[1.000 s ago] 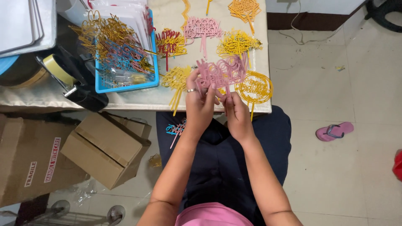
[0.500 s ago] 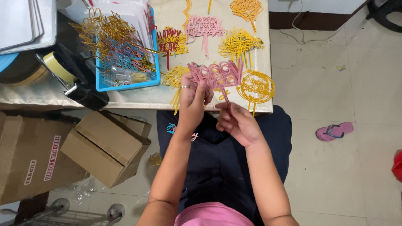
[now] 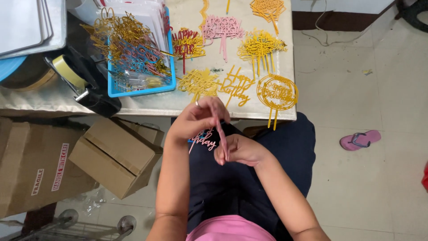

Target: Sorting and inspecting various decorative cake toppers into categories.

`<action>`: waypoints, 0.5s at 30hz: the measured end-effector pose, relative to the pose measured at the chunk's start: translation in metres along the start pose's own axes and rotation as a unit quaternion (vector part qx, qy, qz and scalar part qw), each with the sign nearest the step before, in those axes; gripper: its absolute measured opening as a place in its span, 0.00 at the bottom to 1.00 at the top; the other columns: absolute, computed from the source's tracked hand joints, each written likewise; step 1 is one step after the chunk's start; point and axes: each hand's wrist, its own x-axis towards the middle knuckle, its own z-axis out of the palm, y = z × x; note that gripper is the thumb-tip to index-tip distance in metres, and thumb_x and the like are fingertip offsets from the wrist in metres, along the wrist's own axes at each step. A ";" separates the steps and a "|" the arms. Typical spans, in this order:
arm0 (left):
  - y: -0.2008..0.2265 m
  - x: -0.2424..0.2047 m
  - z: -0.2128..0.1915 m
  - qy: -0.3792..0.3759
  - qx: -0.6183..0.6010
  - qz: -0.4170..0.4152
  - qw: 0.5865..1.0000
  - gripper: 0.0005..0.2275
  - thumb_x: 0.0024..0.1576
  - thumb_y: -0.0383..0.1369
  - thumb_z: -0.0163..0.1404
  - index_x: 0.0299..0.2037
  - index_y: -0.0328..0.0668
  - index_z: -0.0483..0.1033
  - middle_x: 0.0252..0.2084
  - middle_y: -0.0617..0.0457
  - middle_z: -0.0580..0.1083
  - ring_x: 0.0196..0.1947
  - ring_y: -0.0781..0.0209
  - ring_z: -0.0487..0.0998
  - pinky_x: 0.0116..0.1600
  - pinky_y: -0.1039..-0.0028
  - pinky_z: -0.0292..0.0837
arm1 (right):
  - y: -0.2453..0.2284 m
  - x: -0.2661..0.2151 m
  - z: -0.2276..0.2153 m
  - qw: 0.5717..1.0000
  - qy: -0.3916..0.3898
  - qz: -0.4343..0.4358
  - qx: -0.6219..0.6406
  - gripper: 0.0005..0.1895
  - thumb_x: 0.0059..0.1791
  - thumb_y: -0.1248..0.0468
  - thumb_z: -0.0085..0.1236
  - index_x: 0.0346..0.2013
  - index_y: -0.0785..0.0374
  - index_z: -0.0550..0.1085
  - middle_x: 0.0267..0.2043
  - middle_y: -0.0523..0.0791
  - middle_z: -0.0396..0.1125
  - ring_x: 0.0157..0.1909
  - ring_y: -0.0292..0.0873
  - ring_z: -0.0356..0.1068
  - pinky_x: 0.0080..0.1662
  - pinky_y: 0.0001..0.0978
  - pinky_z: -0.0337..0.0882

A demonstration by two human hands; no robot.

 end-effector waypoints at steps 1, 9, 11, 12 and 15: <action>0.009 0.005 0.001 0.001 0.000 -0.001 1.000 0.07 0.69 0.25 0.53 0.51 0.41 0.68 0.49 0.50 0.72 0.53 0.56 0.77 0.59 0.67 0.73 | -0.002 0.001 0.002 1.000 -0.001 0.000 0.001 0.11 0.49 0.62 0.71 0.35 0.64 0.77 0.34 0.45 0.72 0.42 0.42 0.70 0.47 0.32 0.67; 0.031 -0.053 -0.042 0.489 0.301 0.187 0.797 0.11 0.67 0.18 0.47 0.56 0.37 0.66 0.49 0.50 0.73 0.47 0.63 0.75 0.57 0.71 0.75 | -0.086 0.023 -0.020 0.865 0.411 -0.247 -0.148 0.08 0.50 0.68 0.64 0.43 0.65 0.78 0.38 0.44 0.74 0.36 0.36 0.71 0.41 0.26 0.71; 0.035 -0.072 -0.057 0.533 0.343 0.220 0.742 0.11 0.66 0.18 0.45 0.56 0.37 0.65 0.49 0.50 0.72 0.47 0.63 0.74 0.57 0.73 0.73 | -0.112 0.043 -0.028 0.848 0.444 -0.228 -0.177 0.07 0.51 0.68 0.64 0.44 0.66 0.78 0.38 0.44 0.75 0.34 0.34 0.68 0.38 0.24 0.67; 0.036 -0.081 -0.065 0.571 0.381 0.253 0.682 0.10 0.65 0.17 0.43 0.55 0.36 0.65 0.49 0.51 0.71 0.47 0.64 0.72 0.57 0.74 0.72 | -0.126 0.053 -0.033 0.828 0.477 -0.209 -0.206 0.07 0.52 0.68 0.65 0.44 0.68 0.79 0.38 0.44 0.76 0.32 0.33 0.65 0.35 0.23 0.64; 0.033 -0.101 -0.092 0.620 0.471 0.266 0.569 0.10 0.63 0.18 0.43 0.53 0.35 0.64 0.49 0.51 0.69 0.46 0.64 0.68 0.55 0.75 0.68 | -0.128 0.092 -0.068 0.789 0.482 -0.286 -0.250 0.08 0.49 0.69 0.67 0.41 0.69 0.79 0.38 0.44 0.76 0.39 0.33 0.74 0.44 0.23 0.75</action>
